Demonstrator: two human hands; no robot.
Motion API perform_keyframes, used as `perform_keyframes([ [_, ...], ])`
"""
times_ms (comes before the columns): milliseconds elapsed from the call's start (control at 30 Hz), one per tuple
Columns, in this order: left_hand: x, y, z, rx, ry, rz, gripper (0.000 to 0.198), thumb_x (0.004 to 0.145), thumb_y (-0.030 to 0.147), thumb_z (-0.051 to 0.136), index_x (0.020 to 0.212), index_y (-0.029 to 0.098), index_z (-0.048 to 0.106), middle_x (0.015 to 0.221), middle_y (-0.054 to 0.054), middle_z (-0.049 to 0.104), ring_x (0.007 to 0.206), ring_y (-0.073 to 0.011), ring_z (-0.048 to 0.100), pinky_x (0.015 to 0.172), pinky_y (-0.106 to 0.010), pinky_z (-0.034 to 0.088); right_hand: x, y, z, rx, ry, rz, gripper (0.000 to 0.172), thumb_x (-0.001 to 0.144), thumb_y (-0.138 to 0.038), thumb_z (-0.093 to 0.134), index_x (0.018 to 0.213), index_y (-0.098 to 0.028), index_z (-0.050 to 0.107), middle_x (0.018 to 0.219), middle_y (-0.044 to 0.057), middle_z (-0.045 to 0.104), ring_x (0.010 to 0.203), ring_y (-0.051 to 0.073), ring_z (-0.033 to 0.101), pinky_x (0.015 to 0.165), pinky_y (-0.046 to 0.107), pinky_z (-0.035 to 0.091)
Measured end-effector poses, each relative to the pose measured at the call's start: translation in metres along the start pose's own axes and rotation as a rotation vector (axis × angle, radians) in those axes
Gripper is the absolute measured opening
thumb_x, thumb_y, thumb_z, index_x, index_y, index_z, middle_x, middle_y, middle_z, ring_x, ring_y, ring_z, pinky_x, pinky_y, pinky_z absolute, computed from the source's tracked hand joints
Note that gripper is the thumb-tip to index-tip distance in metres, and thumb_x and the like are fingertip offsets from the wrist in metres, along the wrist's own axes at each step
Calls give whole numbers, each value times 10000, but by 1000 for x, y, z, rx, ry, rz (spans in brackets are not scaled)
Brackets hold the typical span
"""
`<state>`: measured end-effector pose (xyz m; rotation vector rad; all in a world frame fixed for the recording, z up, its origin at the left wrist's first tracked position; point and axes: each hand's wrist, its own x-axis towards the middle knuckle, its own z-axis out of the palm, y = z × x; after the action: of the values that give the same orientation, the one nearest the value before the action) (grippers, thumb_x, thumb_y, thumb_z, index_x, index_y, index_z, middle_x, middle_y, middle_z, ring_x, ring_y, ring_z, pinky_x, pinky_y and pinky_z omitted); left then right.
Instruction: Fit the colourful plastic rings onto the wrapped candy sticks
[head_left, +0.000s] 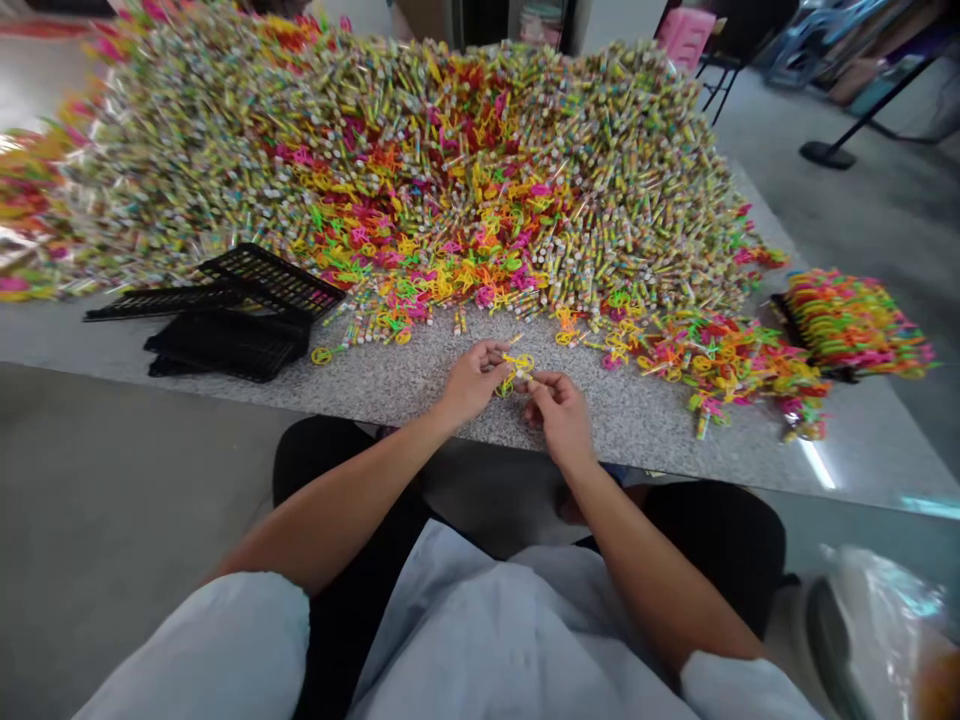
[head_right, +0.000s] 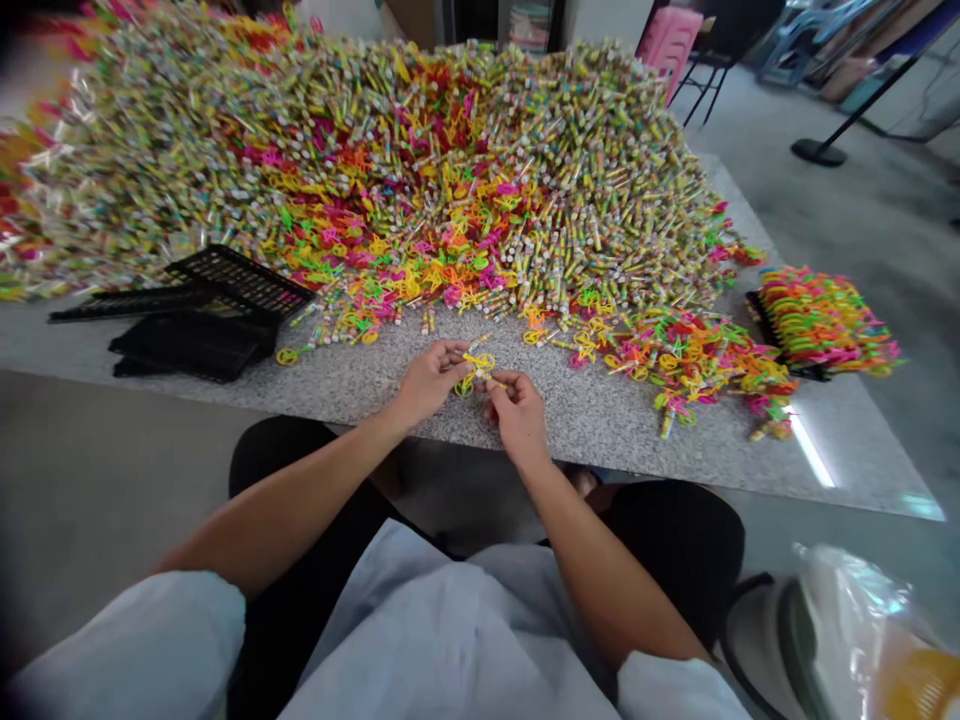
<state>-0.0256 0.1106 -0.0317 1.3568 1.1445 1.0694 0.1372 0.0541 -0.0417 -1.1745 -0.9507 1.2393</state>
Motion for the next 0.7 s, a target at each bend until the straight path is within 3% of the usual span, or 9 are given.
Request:
perform_keyframes([
  [333,-4,-6,6,-61,23,-45,385,861,292,713,1210,172,605,921,-45,718,776,-144,668,698,-267,491,-2,3,6,-81,85,-27,312,898,-463,671,1068,-216,585,899,30,750,504,110,570,449,248,458],
  [700,-4,-7,5,-4,46,-20,414,866,269,699,1254,181,585,907,-31,720,782,-139,659,751,-279,478,-1,0,1,-144,-8,-1,362,860,-495,682,1085,-215,633,865,32,752,524,133,606,480,265,485],
])
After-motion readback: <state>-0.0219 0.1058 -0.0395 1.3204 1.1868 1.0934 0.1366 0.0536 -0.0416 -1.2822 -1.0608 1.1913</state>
